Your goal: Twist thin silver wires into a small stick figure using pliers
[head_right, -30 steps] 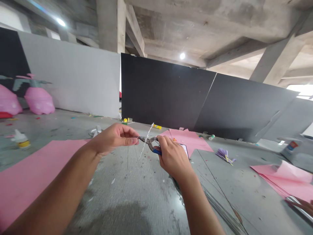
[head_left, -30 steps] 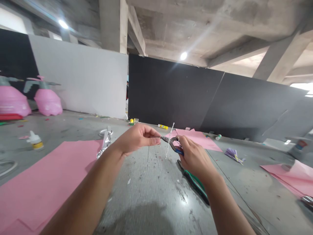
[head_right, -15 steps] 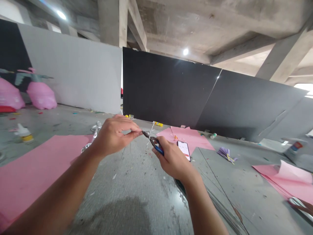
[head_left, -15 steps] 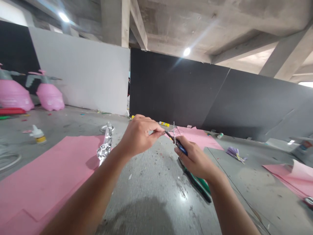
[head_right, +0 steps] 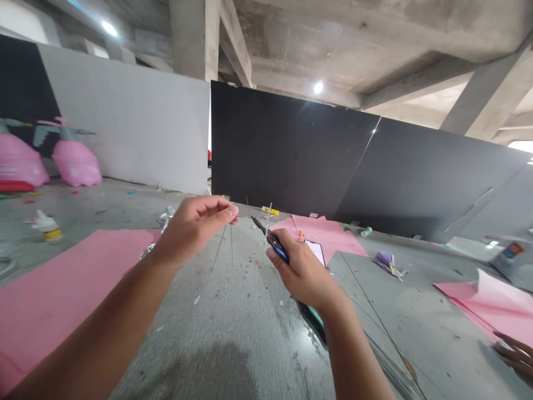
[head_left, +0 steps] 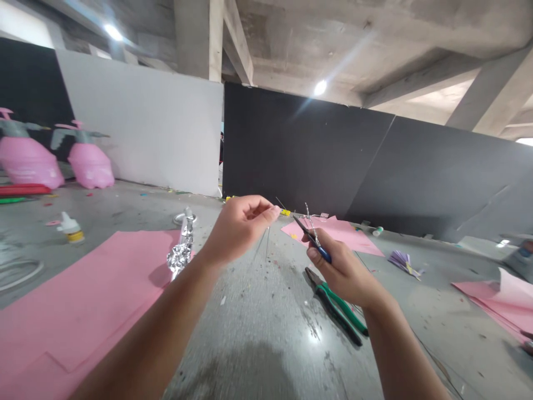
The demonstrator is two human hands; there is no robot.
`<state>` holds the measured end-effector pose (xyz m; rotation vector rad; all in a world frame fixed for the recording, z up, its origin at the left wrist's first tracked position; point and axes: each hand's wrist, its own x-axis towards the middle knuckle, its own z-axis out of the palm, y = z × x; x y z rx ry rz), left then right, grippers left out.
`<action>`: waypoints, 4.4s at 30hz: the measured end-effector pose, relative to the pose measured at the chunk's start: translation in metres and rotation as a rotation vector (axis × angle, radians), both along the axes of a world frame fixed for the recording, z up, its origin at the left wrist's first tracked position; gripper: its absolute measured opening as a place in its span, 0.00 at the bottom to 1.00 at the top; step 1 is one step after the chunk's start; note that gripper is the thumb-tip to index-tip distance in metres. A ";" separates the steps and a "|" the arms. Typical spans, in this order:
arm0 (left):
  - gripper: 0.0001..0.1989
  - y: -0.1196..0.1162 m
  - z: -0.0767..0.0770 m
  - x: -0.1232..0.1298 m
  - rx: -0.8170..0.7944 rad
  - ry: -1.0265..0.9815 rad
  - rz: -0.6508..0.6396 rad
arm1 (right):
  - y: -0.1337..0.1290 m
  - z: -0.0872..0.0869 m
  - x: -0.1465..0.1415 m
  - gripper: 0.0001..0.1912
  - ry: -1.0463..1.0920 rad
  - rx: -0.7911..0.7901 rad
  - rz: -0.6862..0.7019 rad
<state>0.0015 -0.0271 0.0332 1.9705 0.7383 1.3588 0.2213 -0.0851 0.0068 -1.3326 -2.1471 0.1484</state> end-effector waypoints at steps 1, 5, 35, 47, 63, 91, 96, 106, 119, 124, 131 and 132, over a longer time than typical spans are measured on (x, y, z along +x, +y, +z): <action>0.13 0.002 0.000 -0.001 -0.107 -0.005 -0.085 | 0.000 0.000 0.000 0.09 -0.007 0.003 0.004; 0.12 0.011 -0.005 -0.002 -0.456 -0.074 -0.419 | 0.003 -0.003 0.000 0.09 -0.028 -0.011 0.040; 0.09 0.013 -0.022 0.012 1.009 0.059 0.212 | 0.008 -0.018 0.006 0.17 0.347 -0.380 0.214; 0.07 0.017 -0.013 0.005 -0.092 -0.175 -0.355 | 0.001 -0.002 0.001 0.08 0.005 -0.049 0.025; 0.05 0.013 -0.013 0.010 0.399 0.081 -0.015 | 0.001 -0.003 0.003 0.11 0.024 -0.062 0.021; 0.08 0.010 -0.008 0.005 -0.218 -0.091 -0.368 | 0.005 -0.005 0.004 0.11 0.007 -0.042 0.071; 0.12 0.012 -0.011 0.006 -0.285 -0.093 -0.448 | 0.002 -0.002 0.005 0.11 0.012 -0.038 0.069; 0.07 0.004 -0.010 0.014 0.028 -0.094 -0.091 | 0.010 -0.019 0.003 0.15 0.290 -0.250 0.174; 0.07 0.023 -0.016 -0.001 0.634 -0.066 -0.026 | 0.005 -0.016 -0.009 0.19 0.518 -0.463 0.216; 0.10 0.022 -0.013 0.002 0.003 -0.267 -0.326 | -0.002 -0.005 -0.012 0.10 0.075 -0.057 -0.020; 0.10 0.016 -0.005 -0.006 -0.219 -0.015 -0.430 | -0.003 -0.002 -0.014 0.09 -0.001 0.016 -0.035; 0.10 0.016 -0.004 -0.008 -0.227 0.006 -0.438 | -0.003 -0.003 -0.013 0.09 -0.003 0.016 -0.031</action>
